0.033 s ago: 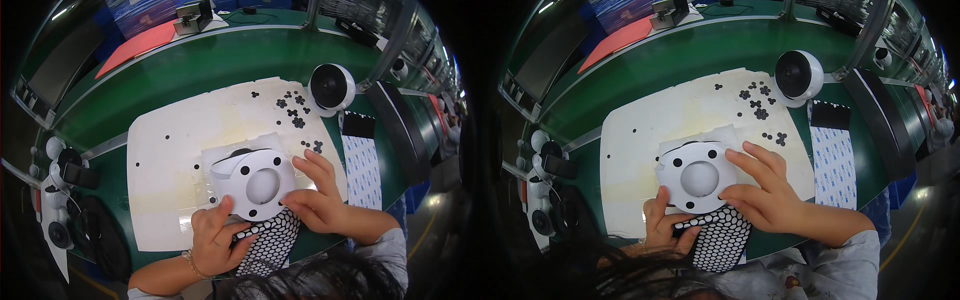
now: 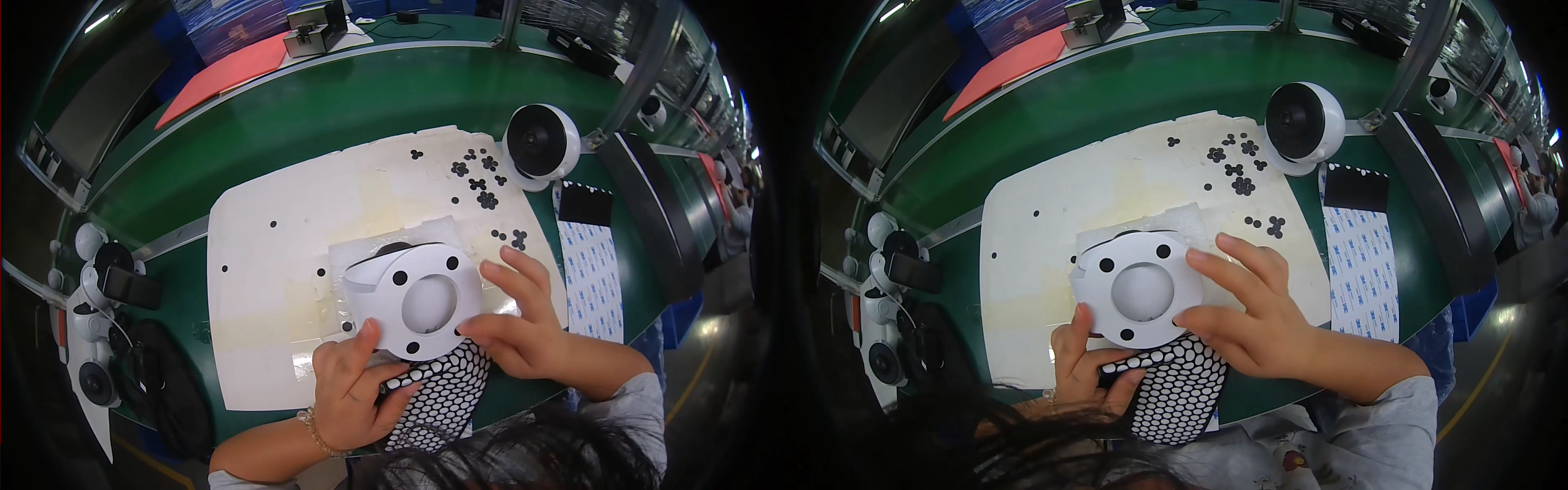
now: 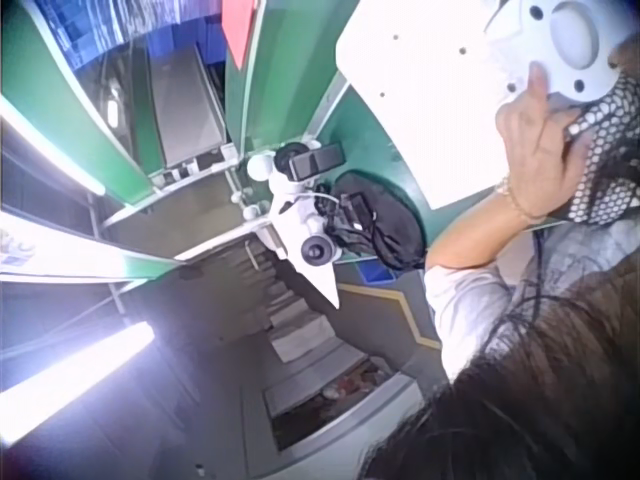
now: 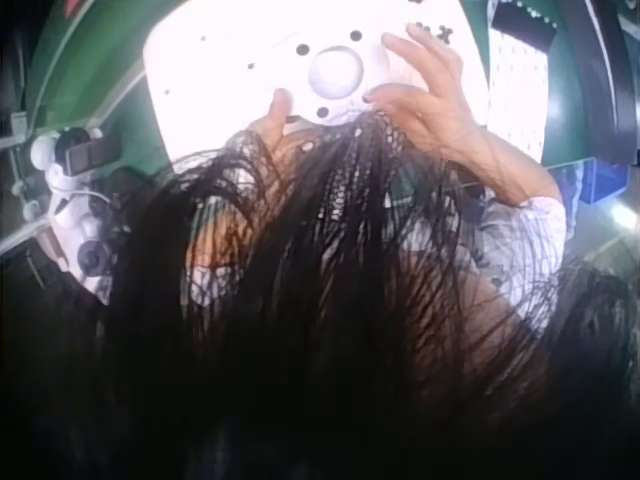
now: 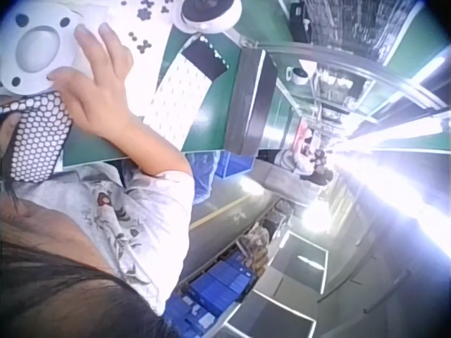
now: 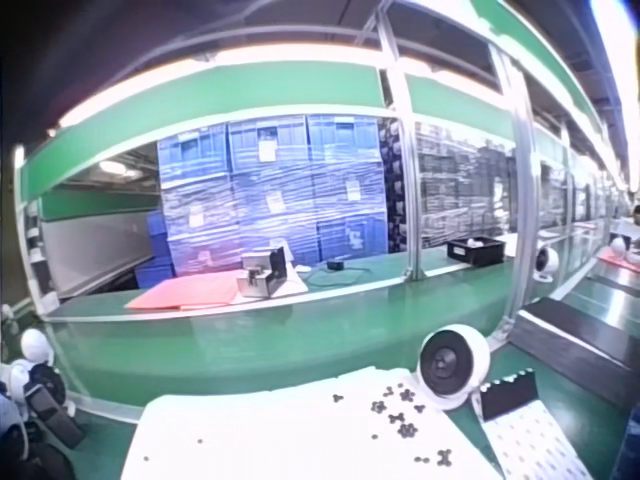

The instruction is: The person assembles white dome-shaped electronic devices by hand. They repeatedly pick small black circular components from a sheet and place them into holes on the white device, then move the completed unit aside and repeat the process with a new device.

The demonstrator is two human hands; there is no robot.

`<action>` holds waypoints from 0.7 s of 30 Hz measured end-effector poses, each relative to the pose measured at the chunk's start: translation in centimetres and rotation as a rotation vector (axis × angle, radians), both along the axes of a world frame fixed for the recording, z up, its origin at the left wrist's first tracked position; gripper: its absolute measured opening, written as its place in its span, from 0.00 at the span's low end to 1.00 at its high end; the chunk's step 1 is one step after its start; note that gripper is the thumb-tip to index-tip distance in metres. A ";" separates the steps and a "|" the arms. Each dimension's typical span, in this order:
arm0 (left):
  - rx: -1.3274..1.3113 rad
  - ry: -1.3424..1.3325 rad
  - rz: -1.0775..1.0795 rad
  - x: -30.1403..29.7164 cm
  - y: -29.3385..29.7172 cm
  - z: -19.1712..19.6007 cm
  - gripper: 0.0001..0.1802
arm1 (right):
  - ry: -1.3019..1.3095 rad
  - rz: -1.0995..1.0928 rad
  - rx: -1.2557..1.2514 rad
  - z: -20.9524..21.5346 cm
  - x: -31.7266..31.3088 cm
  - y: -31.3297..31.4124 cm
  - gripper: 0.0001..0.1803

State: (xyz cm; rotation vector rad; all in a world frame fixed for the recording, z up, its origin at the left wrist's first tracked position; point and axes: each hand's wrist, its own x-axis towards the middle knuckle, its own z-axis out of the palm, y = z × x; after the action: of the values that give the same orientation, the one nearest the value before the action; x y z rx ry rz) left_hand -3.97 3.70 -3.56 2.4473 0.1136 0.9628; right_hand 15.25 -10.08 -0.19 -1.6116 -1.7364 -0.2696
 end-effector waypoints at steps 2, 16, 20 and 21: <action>-0.009 -0.003 0.001 0.0 0.0 0.0 0.15 | -0.167 -0.009 0.041 -0.5 0.6 -0.3 0.13; -0.106 -0.014 -0.035 -0.1 0.2 0.2 0.15 | 1.430 0.287 -0.371 1.1 -0.5 2.5 0.20; -0.157 -0.005 -0.075 -0.5 0.6 0.5 0.15 | 1.290 0.175 -0.275 4.2 4.2 5.7 0.14; -0.205 0.005 -0.101 -0.5 0.8 0.5 0.15 | 1.275 0.153 -0.183 4.3 5.3 7.5 0.13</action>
State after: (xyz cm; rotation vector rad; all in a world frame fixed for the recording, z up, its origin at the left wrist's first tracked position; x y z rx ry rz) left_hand -4.47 4.50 -3.03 2.2455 0.0854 0.8568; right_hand 20.51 -2.57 4.10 -1.2401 -0.8482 0.8477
